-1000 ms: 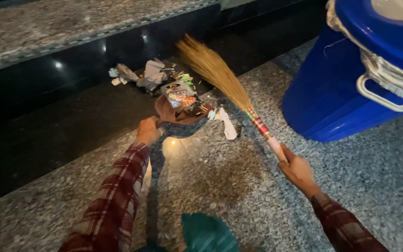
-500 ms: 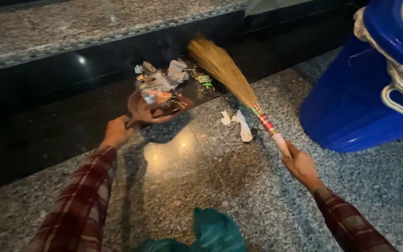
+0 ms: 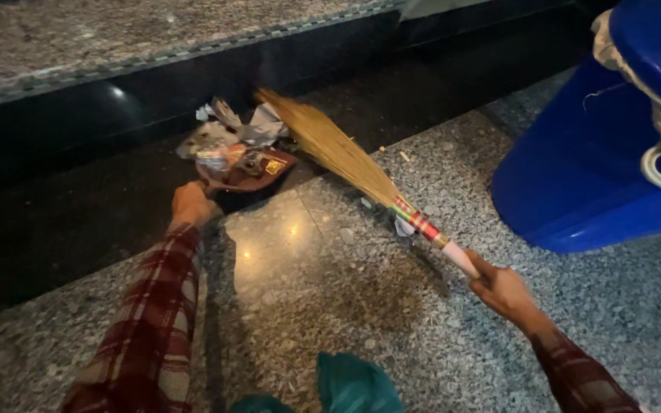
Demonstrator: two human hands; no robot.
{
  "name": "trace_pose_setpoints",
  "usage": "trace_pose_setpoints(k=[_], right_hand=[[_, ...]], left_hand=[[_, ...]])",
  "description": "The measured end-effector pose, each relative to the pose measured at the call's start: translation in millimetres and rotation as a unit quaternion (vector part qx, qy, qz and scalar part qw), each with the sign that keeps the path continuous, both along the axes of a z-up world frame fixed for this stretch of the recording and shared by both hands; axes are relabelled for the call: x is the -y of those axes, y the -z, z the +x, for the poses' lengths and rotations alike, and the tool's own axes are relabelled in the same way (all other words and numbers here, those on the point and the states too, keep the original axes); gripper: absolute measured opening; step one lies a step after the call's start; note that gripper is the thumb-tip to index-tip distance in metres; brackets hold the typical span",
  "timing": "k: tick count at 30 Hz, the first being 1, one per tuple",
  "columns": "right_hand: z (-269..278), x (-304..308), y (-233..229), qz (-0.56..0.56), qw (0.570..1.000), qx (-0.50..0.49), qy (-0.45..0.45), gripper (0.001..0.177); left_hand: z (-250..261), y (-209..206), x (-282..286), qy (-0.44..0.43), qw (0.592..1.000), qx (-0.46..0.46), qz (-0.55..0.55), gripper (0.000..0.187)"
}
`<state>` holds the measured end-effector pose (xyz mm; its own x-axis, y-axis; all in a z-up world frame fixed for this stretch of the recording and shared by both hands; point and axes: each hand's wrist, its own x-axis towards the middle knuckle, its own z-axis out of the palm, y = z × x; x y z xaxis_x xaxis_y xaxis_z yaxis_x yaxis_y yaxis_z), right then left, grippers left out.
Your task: The person sweeps debris from a granite floor and stairs using a broom and a dustpan, occasionally picking up small pieces by hand, and then deposits the trash into a blue bin before shaking and folding a cloth.
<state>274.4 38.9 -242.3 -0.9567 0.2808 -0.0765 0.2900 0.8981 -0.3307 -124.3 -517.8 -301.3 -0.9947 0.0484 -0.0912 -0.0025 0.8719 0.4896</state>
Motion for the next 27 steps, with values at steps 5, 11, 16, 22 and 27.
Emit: trace_pose_setpoints(k=[5,11,16,22,27], right_hand=[[26,-12,14,-0.002,0.999,0.011,0.044,0.071],[29,-32,62,0.038,0.996,-0.015,0.074,0.069],[14,-22,102,0.071,0.993,-0.007,0.091,0.069],[3,6,86,0.006,0.995,-0.082,0.063,0.070],[-17,16,57,0.021,0.996,-0.068,0.047,0.068]], left_hand=[[0,2,-12,-0.012,1.000,-0.007,0.016,0.053],[-5,36,-14,0.006,0.998,-0.050,0.028,0.047],[1,36,-19,0.019,0.995,-0.086,0.048,0.049],[11,29,-21,0.007,0.998,-0.039,0.056,0.037],[7,28,-16,0.022,0.997,-0.070,0.031,0.037]])
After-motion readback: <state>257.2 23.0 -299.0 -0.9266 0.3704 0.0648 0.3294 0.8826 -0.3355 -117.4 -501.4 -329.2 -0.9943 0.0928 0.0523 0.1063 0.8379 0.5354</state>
